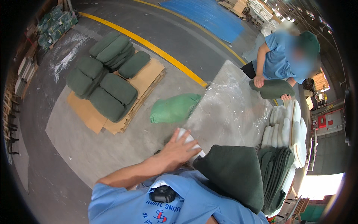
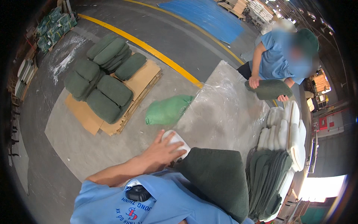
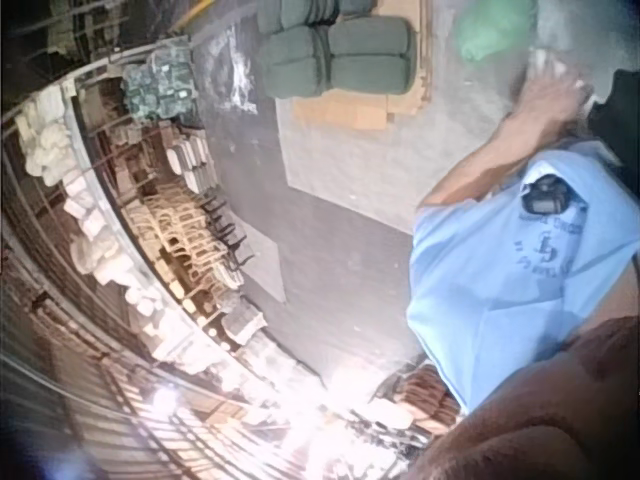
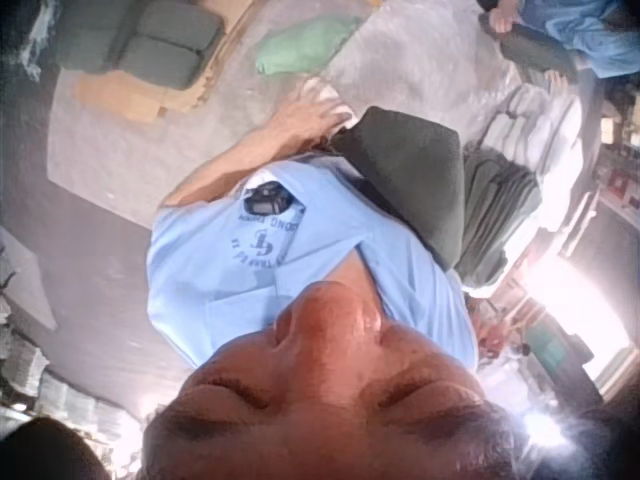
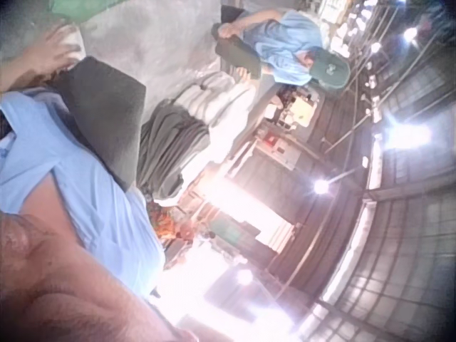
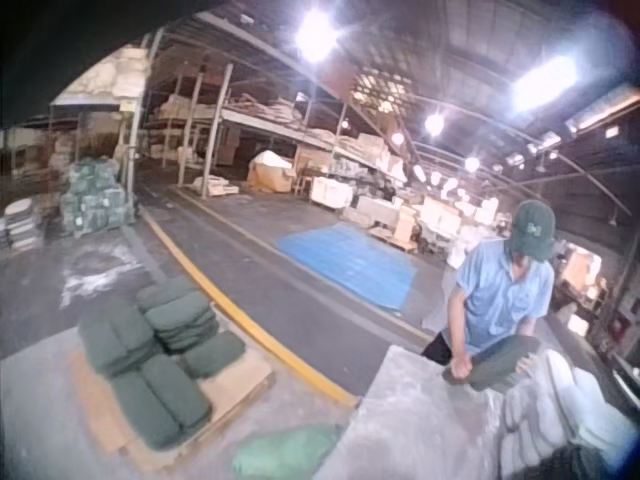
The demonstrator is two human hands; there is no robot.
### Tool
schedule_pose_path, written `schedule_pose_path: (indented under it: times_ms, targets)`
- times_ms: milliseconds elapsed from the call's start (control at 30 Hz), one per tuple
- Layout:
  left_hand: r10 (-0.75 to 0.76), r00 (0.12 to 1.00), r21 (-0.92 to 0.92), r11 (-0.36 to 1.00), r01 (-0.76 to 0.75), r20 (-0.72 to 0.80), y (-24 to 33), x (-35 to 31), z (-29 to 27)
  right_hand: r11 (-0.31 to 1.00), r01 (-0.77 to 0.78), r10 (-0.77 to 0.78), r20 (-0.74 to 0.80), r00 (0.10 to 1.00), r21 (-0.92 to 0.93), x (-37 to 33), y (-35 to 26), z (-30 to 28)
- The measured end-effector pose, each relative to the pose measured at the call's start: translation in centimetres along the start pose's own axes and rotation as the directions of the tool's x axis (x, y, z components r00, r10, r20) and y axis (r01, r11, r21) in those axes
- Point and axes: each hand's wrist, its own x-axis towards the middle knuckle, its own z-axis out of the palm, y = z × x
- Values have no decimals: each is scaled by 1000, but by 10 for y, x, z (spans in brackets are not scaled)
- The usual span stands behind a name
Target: The person repeatedly inserts white foam inserts into green fabric covers, folds the edges, and stacks the finished cushions on a nearby pallet. The person works at a table with stacks of foam and fabric, handling items one at a time.
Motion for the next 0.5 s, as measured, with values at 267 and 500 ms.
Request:
schedule_pose_path:
  times_ms: [267, 500]
  targets:
    - [163, 961, -254, 962, -104, 222, -4, 28, 61, 999, 49, -49, 21, 999, 21, -13, 1, 2]
    - [189, 948, -283, 952, -114, 256, -7, 6, 55, 998, 40, -42, 46, 998, 41, -26, -3, 8]
